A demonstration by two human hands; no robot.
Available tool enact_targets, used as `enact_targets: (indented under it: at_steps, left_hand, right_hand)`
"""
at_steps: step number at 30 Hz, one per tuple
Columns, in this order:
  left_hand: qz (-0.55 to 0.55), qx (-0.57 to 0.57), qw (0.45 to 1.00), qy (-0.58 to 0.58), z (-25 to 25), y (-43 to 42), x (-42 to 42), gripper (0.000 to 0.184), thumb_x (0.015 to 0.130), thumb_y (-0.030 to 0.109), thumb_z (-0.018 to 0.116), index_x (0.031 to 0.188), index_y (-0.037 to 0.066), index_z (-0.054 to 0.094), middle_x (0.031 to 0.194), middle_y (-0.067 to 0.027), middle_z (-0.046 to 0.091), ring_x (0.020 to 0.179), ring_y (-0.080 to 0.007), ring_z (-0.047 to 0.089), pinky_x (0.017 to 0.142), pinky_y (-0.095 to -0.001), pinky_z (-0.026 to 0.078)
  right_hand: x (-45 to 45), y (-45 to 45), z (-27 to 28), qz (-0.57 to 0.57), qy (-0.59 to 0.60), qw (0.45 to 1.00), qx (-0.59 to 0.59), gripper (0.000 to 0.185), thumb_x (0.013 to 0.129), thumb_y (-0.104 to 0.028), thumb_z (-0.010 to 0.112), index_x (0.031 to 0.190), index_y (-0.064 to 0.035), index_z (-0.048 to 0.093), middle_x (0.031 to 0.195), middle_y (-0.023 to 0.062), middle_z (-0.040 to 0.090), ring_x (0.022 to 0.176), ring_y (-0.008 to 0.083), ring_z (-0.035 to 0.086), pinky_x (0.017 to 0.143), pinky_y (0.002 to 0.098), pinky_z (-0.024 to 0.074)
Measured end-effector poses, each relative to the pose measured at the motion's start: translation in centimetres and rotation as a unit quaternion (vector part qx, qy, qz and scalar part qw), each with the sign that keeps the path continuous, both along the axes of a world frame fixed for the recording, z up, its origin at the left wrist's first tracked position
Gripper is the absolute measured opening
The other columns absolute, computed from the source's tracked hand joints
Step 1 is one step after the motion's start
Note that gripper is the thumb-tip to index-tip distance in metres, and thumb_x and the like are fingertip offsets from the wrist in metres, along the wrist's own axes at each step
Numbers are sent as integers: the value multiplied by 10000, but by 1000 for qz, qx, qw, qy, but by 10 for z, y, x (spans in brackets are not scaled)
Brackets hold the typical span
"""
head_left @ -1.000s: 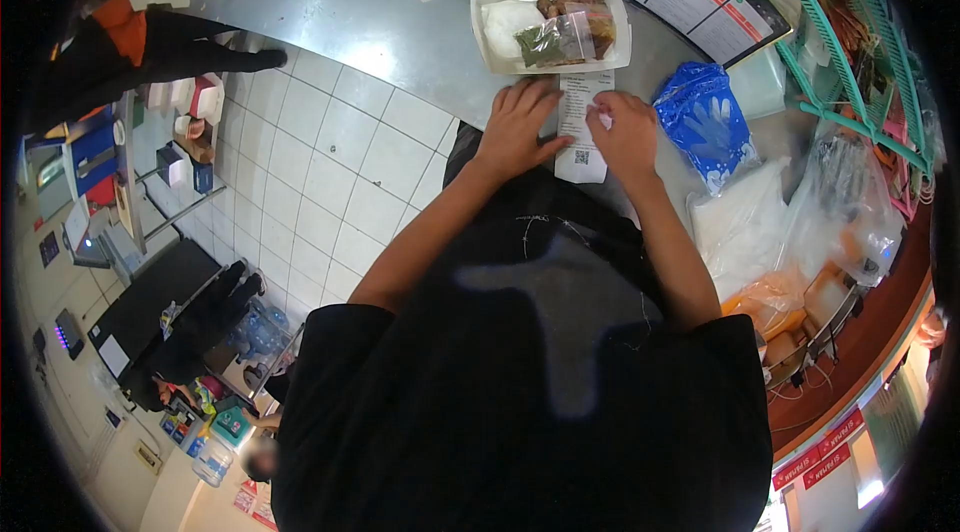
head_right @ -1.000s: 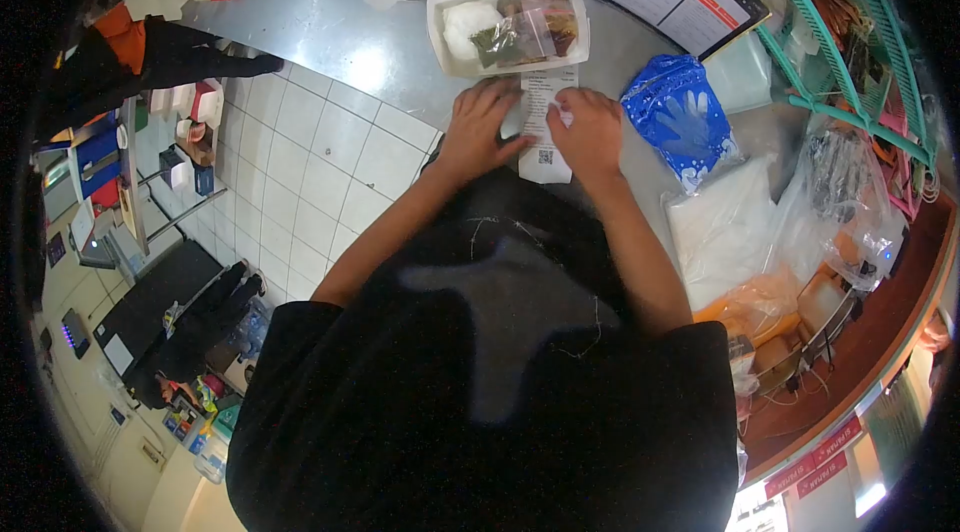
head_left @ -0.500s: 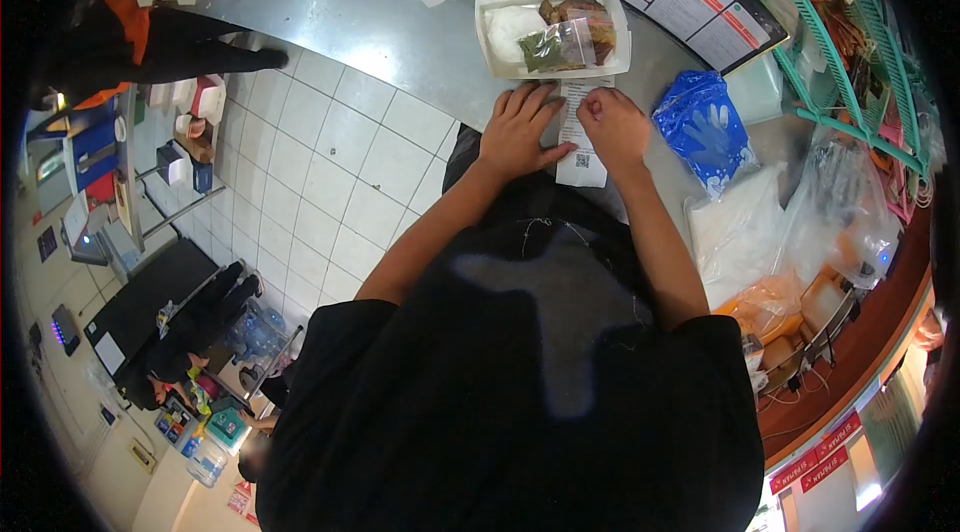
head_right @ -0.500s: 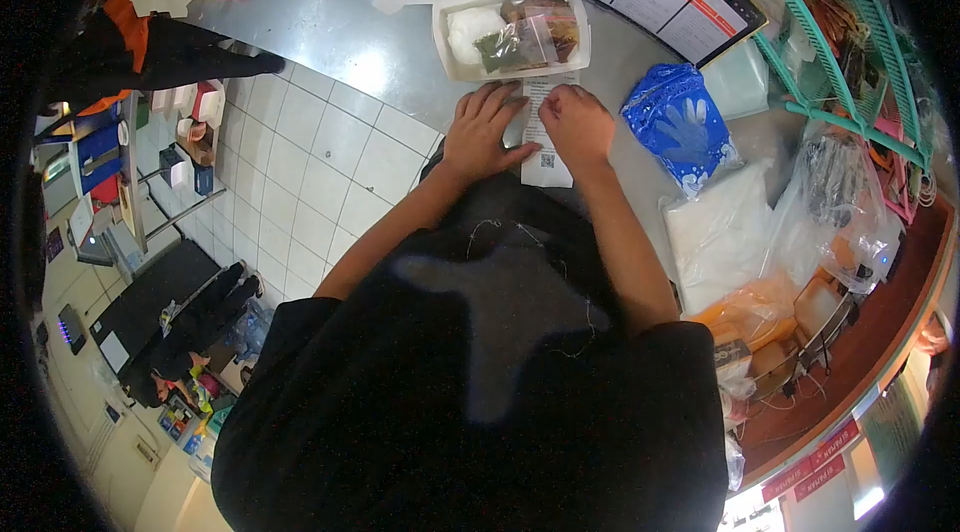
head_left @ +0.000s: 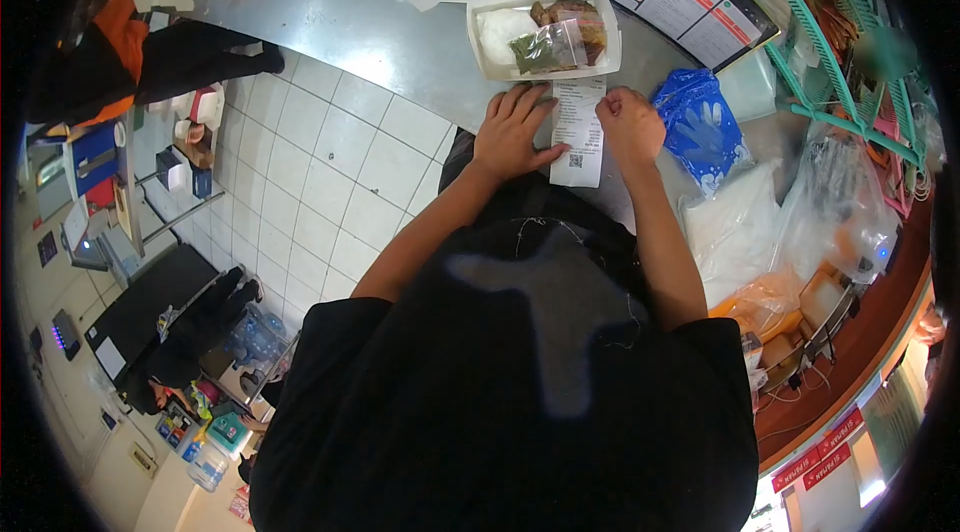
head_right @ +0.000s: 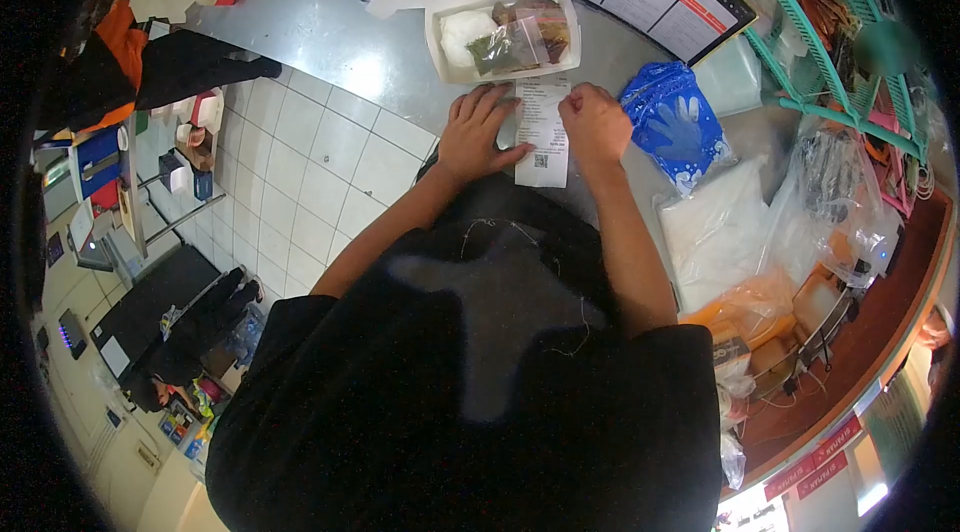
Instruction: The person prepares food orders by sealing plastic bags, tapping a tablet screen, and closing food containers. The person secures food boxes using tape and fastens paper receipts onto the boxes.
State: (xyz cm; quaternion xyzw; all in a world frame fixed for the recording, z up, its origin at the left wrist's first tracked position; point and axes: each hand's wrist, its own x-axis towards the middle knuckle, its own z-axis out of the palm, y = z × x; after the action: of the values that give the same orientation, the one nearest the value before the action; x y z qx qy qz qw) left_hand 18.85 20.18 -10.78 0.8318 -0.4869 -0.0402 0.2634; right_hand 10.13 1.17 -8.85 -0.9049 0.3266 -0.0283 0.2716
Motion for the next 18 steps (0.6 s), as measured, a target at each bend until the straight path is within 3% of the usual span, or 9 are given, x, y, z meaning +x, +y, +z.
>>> enact_targets:
  at_steps: [5, 11, 14, 18]
  left_hand:
    - [2, 10, 1000, -1, -2, 0, -1, 685, 763, 554, 723, 1268, 116, 575, 1386, -89, 490, 1292, -314, 431, 1062, -471, 337]
    - [4, 9, 1000, -1, -1, 3, -3, 684, 767, 557, 714, 1268, 112, 574, 1392, -100, 483, 1307, -312, 413, 1070, -471, 329]
    - [2, -7, 1000, -5, -2, 1, -1, 689, 723, 513, 765, 1240, 96, 582, 1366, -115, 498, 1281, -336, 435, 1048, -487, 339]
    - [-23, 28, 999, 31, -3, 0, 4, 683, 695, 485, 801, 1199, 77, 586, 1352, -141, 504, 1255, -374, 450, 1033, -509, 338]
  right_hand:
    - [-3, 18, -6, 80, 1, 996, 41, 134, 790, -253, 676, 806, -120, 681, 819, 56, 690, 757, 269, 683, 664, 400, 536]
    - [-5, 3, 1, 33, 39, 999, -11, 142, 798, -250, 668, 825, -110, 672, 811, 53, 679, 745, 272, 674, 666, 401, 536]
    - [-15, 19, -8, 125, -34, 991, 44, 134, 797, -238, 669, 820, -106, 668, 821, 60, 678, 765, 272, 675, 674, 410, 538]
    - [-28, 13, 1, 42, -15, 999, 31, 106, 794, -212, 676, 819, -110, 661, 836, 61, 679, 797, 270, 674, 700, 410, 535]
